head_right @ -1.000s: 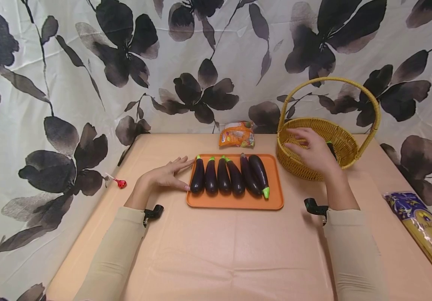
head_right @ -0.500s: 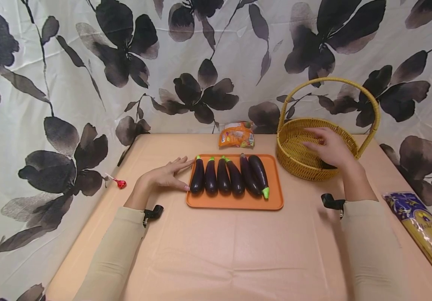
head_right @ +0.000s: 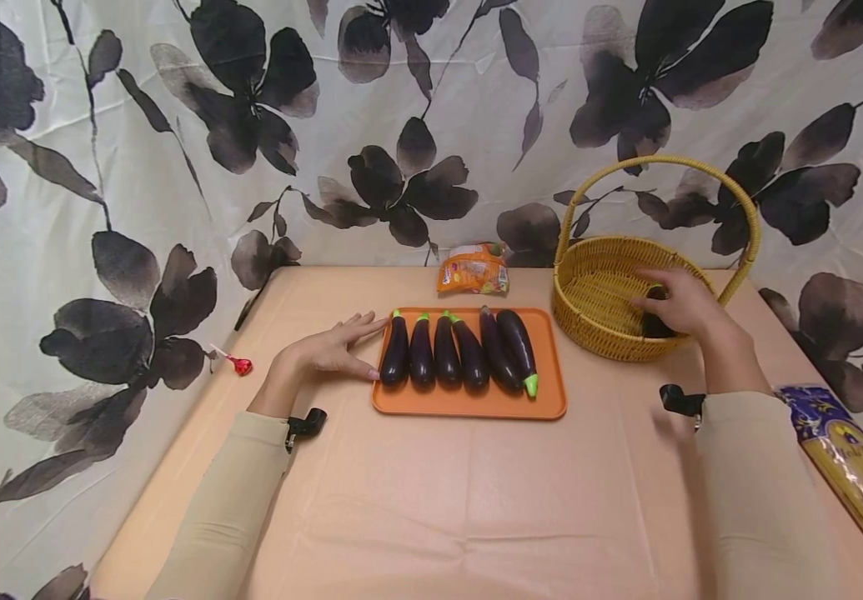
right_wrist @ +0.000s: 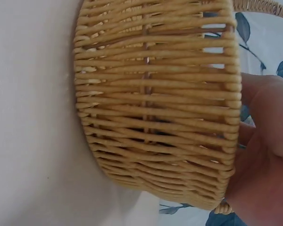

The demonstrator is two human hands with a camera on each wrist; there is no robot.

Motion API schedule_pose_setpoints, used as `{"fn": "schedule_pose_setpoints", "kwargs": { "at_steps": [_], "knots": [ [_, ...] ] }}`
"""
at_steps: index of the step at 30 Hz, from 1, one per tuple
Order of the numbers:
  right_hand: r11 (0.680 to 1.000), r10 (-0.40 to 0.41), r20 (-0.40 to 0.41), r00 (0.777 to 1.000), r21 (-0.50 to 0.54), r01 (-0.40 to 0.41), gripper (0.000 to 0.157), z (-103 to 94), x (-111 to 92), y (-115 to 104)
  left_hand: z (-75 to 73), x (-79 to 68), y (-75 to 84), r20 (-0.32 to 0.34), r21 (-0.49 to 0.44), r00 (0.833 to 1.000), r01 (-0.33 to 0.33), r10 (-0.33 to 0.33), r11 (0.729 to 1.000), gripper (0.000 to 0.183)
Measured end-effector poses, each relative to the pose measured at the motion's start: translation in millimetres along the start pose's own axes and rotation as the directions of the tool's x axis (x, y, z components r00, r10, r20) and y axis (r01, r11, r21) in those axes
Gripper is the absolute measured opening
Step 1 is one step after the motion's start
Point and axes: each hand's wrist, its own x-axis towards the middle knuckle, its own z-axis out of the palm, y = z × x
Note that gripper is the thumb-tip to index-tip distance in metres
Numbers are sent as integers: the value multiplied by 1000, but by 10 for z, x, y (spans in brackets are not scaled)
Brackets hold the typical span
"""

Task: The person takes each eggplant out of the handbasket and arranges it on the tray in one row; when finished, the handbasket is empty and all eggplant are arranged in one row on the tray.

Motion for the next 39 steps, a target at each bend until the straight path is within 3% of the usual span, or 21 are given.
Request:
{"fn": "schedule_pose_setpoints", "kwargs": {
  "at_steps": [4, 8, 14, 39],
  "knots": [
    [998, 45, 49, 998, -50, -43, 75, 0, 9, 53, 8, 9, 1, -3, 1, 1000, 6, -6, 1000, 112],
    [995, 59, 59, 996, -80, -55, 68, 9, 25, 73, 15, 15, 4, -3, 3, 1000, 0, 0, 1000, 112],
    [995, 80, 63, 995, -69, -76, 57, 33, 37, 91, 20, 15, 3, -8, -3, 1000, 5, -5, 1000, 113],
    [993, 117, 224, 968, -20, -115, 60, 69, 135, 61, 31, 3, -20, -11, 4, 1000, -8, 8, 1000, 113]
  ]
}}
